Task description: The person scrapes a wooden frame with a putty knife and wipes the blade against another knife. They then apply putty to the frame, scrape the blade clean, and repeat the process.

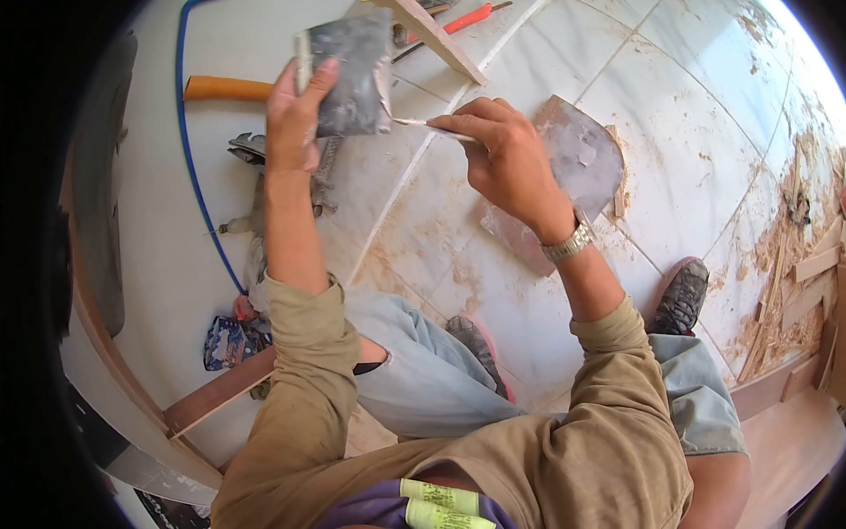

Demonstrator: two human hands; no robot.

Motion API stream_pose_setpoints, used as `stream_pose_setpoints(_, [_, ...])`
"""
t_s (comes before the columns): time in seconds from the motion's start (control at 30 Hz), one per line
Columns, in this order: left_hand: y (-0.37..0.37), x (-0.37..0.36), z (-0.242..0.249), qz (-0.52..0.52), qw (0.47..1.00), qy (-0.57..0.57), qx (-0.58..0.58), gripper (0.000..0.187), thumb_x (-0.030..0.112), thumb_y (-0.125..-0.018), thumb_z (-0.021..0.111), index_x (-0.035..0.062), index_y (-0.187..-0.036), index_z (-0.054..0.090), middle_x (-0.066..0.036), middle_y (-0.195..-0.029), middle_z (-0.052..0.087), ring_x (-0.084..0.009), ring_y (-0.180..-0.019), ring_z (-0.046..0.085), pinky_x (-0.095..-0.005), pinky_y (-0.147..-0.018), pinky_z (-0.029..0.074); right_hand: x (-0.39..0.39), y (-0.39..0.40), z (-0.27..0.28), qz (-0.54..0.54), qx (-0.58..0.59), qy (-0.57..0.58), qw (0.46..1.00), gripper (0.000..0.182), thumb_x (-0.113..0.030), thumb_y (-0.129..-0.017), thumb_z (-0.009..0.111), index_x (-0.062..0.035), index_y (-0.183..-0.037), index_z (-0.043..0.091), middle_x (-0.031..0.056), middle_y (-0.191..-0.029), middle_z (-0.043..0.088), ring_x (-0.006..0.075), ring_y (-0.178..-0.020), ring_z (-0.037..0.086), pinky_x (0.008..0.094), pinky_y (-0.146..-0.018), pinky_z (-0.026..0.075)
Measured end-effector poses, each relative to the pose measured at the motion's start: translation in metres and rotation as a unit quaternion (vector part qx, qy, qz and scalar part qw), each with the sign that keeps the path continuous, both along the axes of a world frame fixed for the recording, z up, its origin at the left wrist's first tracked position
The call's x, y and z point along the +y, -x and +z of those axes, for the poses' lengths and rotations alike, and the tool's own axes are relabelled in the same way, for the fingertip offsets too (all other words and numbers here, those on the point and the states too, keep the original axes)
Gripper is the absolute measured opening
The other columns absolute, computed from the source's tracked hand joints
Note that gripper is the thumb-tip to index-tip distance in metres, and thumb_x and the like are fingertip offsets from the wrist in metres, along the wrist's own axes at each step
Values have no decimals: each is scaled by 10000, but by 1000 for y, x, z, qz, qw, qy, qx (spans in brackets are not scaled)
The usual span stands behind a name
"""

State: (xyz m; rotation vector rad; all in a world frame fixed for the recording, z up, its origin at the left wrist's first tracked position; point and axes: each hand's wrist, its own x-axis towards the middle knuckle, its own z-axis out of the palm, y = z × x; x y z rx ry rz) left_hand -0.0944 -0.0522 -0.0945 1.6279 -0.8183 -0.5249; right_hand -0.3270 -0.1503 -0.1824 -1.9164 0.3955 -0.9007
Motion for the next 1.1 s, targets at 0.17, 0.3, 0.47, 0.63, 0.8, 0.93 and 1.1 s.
stream_pose_setpoints(0.17, [7,-7,21,33,979,144,143,390,122,-923,716,9,-1281,608,-59,-1178,682,-197,-1061,652,-345,-966,503,2,-62,-135,-108,-89,-450,882,218,-71,-884,704,44,-1068,681,6,-887,691,93,-757,604,277,-692,500])
stream_pose_setpoints(0.3, [17,-12,17,37,982,129,134,414,123,-920,720,10,-1300,601,-60,-1189,679,-201,-1086,645,-347,-986,492,-1,-103,-163,-227,-48,-414,880,268,-52,-815,604,35,-1061,663,154,-905,732,250,-787,685,368,-758,534])
stream_pose_setpoints(0.47, [19,-15,14,30,983,119,138,417,120,-921,718,9,-1305,600,-63,-1198,677,-206,-1093,643,-354,-991,492,-6,-134,-174,-287,2,-352,891,306,-4,-755,515,37,-1022,657,261,-878,687,419,-805,662,434,-785,527])
stream_pose_setpoints(0.63, [16,-17,11,28,985,113,130,409,119,-925,714,9,-1302,603,-62,-1193,679,-197,-1085,645,-345,-979,497,-13,-143,-167,-307,72,-343,885,241,-33,-779,521,23,-954,677,214,-811,686,354,-768,658,419,-767,524])
stream_pose_setpoints(0.8, [15,-18,7,21,985,115,130,394,119,-926,712,14,-1292,609,-58,-1175,686,-185,-1067,651,-335,-967,500,-20,-148,-165,-285,64,-354,889,222,-55,-789,528,16,-924,688,190,-775,696,322,-726,663,412,-739,527])
stream_pose_setpoints(0.93, [15,-21,4,12,984,114,138,391,114,-925,710,15,-1290,610,-57,-1173,687,-189,-1065,653,-339,-973,499,-18,-150,-155,-282,52,-352,891,222,-66,-791,523,21,-911,689,195,-750,687,324,-713,666,414,-735,529])
stream_pose_setpoints(1.1, [17,-23,4,9,984,111,140,402,112,-925,710,9,-1298,604,-59,-1185,684,-194,-1074,650,-348,-982,499,-16,-148,-143,-296,44,-303,905,213,-70,-789,519,29,-889,679,207,-746,684,337,-735,685,422,-736,531])
